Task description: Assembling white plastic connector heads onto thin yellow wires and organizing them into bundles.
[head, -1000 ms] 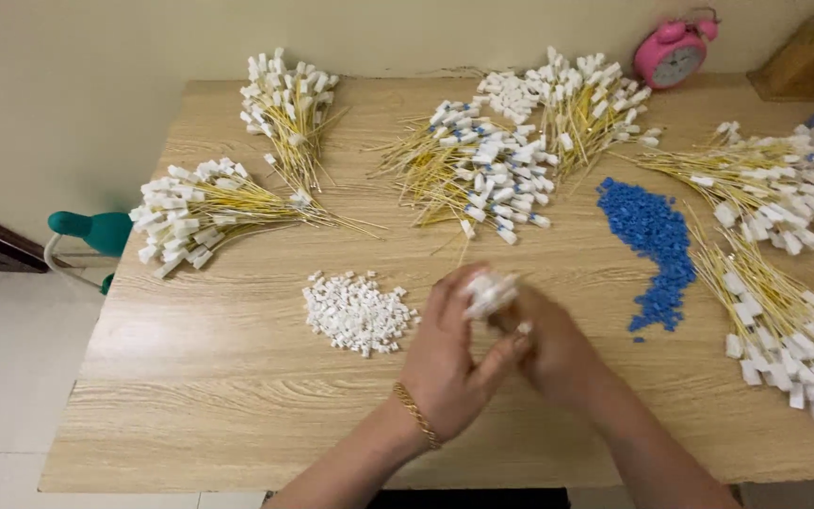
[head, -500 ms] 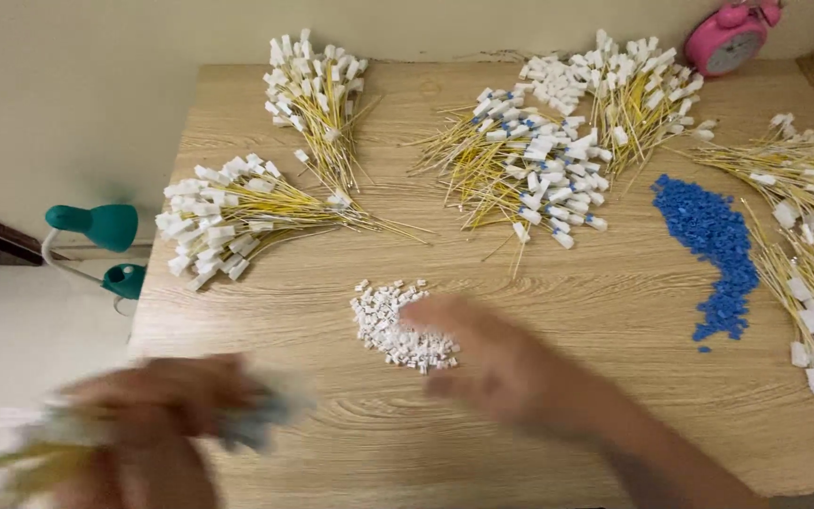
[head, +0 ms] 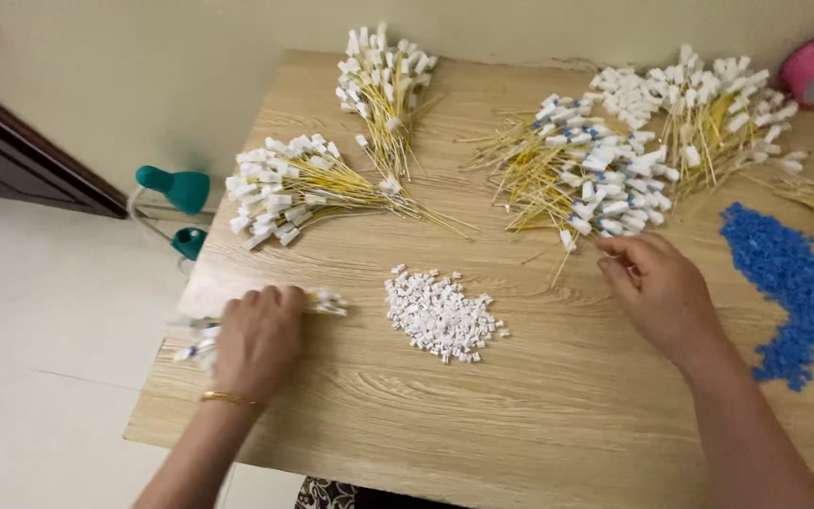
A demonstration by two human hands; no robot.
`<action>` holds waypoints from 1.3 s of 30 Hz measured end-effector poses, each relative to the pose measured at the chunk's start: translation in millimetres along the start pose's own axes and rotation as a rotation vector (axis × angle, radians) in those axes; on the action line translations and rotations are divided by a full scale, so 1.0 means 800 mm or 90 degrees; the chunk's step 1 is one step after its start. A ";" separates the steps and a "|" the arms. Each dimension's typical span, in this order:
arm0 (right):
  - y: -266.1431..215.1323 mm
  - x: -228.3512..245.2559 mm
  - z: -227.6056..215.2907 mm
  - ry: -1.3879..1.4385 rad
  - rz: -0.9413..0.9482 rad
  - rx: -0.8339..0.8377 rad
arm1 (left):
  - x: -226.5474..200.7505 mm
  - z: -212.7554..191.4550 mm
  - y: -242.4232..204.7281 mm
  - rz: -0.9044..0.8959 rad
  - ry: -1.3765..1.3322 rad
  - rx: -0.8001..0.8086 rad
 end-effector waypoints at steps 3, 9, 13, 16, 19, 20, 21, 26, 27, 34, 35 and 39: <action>0.007 -0.001 0.005 0.038 -0.031 0.010 | -0.026 -0.022 -0.010 0.023 -0.050 -0.106; 0.011 -0.013 0.003 0.015 -0.046 -0.013 | -0.033 -0.031 -0.025 0.071 -0.172 -0.204; 0.022 -0.036 0.005 -0.025 -0.100 -0.079 | -0.041 -0.032 -0.023 0.109 -0.176 -0.171; 0.036 -0.040 0.014 -0.021 -0.071 -0.059 | -0.053 -0.057 -0.021 0.119 -0.199 -0.151; 0.048 -0.016 0.022 -0.061 -0.077 -0.057 | -0.090 -0.105 -0.011 0.164 -0.242 -0.174; 0.053 -0.001 0.024 -0.111 -0.099 -0.061 | -0.105 -0.126 -0.008 0.194 -0.267 -0.199; 0.059 -0.005 0.034 -0.115 -0.097 -0.062 | -0.126 -0.133 0.001 0.197 -0.270 -0.200; 0.072 -0.005 0.044 -0.163 -0.028 -0.079 | -0.222 -0.178 0.030 0.364 -0.548 -0.308; 0.065 -0.006 0.038 -0.166 -0.030 -0.078 | -0.233 -0.175 0.037 0.363 -0.550 -0.310; -0.035 0.068 -0.070 -0.067 -0.227 -0.237 | -0.293 -0.193 0.049 0.417 -0.521 -0.474; -0.052 0.081 -0.080 -0.059 -0.268 -0.238 | -0.302 -0.195 0.047 0.438 -0.524 -0.483; -0.081 0.107 -0.092 -0.032 -0.297 -0.216 | -0.314 -0.179 0.047 0.442 -0.615 -0.250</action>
Point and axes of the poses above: each hand's wrist, its own y-axis towards the middle knuckle, its own z-axis out of the palm, x = y × z, the point moved 8 cm from there along y, towards the middle knuckle, and after that the axes turned 5 degrees about z, right-handed, at the moved point
